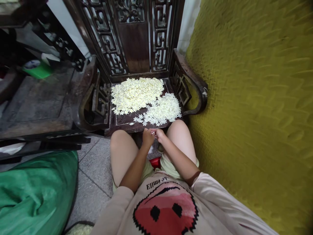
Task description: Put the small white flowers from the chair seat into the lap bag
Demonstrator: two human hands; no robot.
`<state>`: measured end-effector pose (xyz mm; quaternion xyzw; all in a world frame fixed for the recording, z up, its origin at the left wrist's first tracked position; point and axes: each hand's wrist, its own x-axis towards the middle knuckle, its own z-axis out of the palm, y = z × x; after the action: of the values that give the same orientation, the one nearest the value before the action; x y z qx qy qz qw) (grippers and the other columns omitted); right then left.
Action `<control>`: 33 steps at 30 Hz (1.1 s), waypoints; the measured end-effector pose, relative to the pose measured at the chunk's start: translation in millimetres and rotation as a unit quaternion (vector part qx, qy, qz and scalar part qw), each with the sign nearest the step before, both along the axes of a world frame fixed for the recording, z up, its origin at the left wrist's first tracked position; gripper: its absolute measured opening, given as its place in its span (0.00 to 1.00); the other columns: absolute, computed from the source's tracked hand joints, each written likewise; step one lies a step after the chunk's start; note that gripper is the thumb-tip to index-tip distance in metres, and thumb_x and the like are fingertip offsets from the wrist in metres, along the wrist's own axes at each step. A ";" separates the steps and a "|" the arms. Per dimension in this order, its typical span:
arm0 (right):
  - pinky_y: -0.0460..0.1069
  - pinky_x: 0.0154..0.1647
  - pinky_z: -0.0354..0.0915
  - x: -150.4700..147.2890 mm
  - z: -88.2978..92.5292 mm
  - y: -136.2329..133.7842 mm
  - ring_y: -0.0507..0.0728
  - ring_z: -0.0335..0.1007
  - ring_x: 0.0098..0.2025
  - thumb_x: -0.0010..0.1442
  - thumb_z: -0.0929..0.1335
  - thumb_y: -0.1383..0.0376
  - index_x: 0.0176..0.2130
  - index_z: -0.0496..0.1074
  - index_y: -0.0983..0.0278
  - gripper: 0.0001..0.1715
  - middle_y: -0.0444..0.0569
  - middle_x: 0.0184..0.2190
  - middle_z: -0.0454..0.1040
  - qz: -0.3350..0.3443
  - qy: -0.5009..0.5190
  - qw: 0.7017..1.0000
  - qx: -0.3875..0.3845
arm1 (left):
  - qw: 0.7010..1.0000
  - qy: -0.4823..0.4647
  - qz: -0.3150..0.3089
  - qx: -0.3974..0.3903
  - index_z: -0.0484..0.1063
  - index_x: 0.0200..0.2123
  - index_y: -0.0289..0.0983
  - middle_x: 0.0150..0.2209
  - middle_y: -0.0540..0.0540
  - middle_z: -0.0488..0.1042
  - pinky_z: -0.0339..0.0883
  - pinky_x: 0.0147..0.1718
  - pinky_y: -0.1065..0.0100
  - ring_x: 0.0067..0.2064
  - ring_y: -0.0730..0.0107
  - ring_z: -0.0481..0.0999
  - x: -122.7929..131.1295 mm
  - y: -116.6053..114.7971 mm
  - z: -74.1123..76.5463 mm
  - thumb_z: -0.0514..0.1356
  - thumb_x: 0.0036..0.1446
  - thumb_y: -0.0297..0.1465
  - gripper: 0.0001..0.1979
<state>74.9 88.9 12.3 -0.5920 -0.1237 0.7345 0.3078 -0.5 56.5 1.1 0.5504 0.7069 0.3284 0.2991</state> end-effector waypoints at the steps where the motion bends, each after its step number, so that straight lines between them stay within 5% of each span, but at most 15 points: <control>1: 0.41 0.18 0.52 -0.7 0.5 -2.0 0.47 0.56 0.14 0.47 0.58 0.77 0.24 0.68 0.67 0.13 0.42 0.12 0.64 0.000 -0.003 1.000 -0.001 | 1.000 0.030 -0.005 -0.009 0.71 0.24 0.36 0.27 0.45 0.64 0.58 0.37 0.66 0.35 0.64 0.65 -1.1 -1.8 -1.2 0.57 0.44 0.22 0.05; 8: 0.41 0.19 0.55 2.8 3.4 -0.1 0.46 0.58 0.15 0.49 0.60 0.73 0.24 0.66 0.67 0.08 0.44 0.14 0.66 0.002 0.012 1.000 0.000 | 0.994 0.107 -0.008 -0.034 0.71 0.24 0.37 0.32 0.43 0.68 0.56 0.36 0.65 0.37 0.63 0.66 -4.5 1.1 -8.2 0.59 0.45 0.27 0.01; 13: 0.41 0.17 0.53 2.5 -3.4 3.8 0.47 0.57 0.15 0.48 0.64 0.69 0.25 0.65 0.66 0.01 0.42 0.13 0.64 -0.013 -0.012 1.000 0.010 | 1.000 -0.013 -0.014 -0.010 0.67 0.22 0.37 0.26 0.46 0.69 0.58 0.35 0.67 0.31 0.68 0.67 0.8 3.1 -13.2 0.57 0.47 0.25 0.05; 21: 0.42 0.20 0.58 5.4 -4.8 2.3 0.47 0.59 0.19 0.43 0.68 0.69 0.24 0.67 0.66 0.04 0.41 0.16 0.66 -0.002 -0.028 0.999 0.046 | 0.957 -0.239 0.159 -0.032 0.63 0.24 0.38 0.21 0.51 0.68 0.61 0.28 0.70 0.25 0.71 0.69 1.6 8.5 -14.0 0.58 0.43 0.25 0.05; 27: 0.43 0.24 0.58 5.8 -7.2 2.6 0.47 0.62 0.21 0.41 0.70 0.66 0.24 0.71 0.66 0.05 0.41 0.17 0.69 0.036 -0.106 0.984 0.142 | 0.938 -0.273 0.213 -0.017 0.68 0.37 0.35 0.24 0.50 0.69 0.63 0.32 0.69 0.27 0.71 0.70 -2.3 13.9 -22.1 0.59 0.41 0.24 0.15; 33: 0.46 0.33 0.61 5.3 -13.9 5.7 0.53 0.67 0.27 0.38 0.71 0.61 0.22 0.71 0.66 0.11 0.45 0.20 0.73 0.012 -0.162 0.959 0.234 | 0.938 -0.293 0.183 -0.013 0.71 0.33 0.34 0.27 0.47 0.72 0.64 0.35 0.68 0.30 0.70 0.72 -1.1 15.6 -24.7 0.59 0.43 0.28 0.10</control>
<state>80.2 94.6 -1.6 -0.6129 -0.3474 0.5832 0.4044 -1.6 72.0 -23.6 0.2870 0.6804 0.5149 0.4353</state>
